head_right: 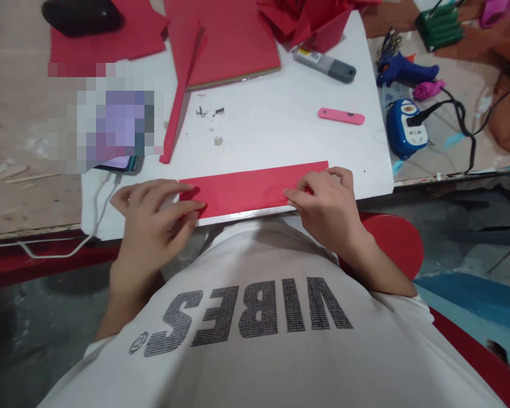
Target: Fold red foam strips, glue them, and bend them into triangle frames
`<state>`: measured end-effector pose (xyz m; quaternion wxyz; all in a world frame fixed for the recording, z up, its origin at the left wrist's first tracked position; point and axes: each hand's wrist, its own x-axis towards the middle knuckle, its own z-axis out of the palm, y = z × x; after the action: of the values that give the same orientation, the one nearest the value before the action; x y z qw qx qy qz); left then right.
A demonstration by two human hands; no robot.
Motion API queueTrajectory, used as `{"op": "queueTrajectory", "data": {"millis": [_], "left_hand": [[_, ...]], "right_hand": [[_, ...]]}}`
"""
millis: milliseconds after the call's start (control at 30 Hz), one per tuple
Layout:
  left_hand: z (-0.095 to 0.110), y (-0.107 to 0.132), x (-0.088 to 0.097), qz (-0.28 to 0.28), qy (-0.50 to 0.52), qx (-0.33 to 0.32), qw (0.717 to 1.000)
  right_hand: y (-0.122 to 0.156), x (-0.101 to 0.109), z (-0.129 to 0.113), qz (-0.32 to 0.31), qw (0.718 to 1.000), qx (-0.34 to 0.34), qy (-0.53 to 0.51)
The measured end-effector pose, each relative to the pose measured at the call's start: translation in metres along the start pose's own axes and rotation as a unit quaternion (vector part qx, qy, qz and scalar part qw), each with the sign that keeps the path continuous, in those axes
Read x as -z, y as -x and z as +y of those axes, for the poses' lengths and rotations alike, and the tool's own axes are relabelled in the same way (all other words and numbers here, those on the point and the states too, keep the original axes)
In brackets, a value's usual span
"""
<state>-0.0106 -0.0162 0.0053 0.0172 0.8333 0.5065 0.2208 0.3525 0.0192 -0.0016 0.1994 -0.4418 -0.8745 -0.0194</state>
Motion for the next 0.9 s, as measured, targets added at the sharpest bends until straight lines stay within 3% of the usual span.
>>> {"op": "queueTrajectory", "data": {"millis": [67,100,167,300,400,667,900], "left_hand": [[0.006,0.003,0.000,0.009,-0.044,-0.074,0.996],[0.010,0.005,0.000,-0.017,-0.059,-0.105,0.993],[0.015,0.008,-0.004,-0.012,-0.058,-0.137,0.989],[0.022,0.013,-0.019,-0.012,-0.059,-0.152,0.986],[0.023,0.013,-0.029,-0.018,-0.057,-0.167,0.984],[0.032,-0.006,-0.040,-0.081,-0.029,-0.206,0.975],[0.030,-0.009,-0.043,-0.095,0.028,-0.186,0.978]], "right_hand": [[0.003,0.001,-0.004,-0.002,0.999,0.019,0.029],[0.006,0.001,-0.007,-0.002,0.999,0.027,0.047],[0.011,0.000,-0.013,0.003,0.996,0.032,0.082],[0.018,-0.001,-0.019,0.032,0.992,0.041,0.119],[0.014,-0.003,-0.023,0.032,0.990,0.087,0.105],[0.001,-0.024,-0.048,0.014,0.986,0.156,0.049],[0.009,-0.020,-0.049,0.025,0.992,0.114,0.045]]}}
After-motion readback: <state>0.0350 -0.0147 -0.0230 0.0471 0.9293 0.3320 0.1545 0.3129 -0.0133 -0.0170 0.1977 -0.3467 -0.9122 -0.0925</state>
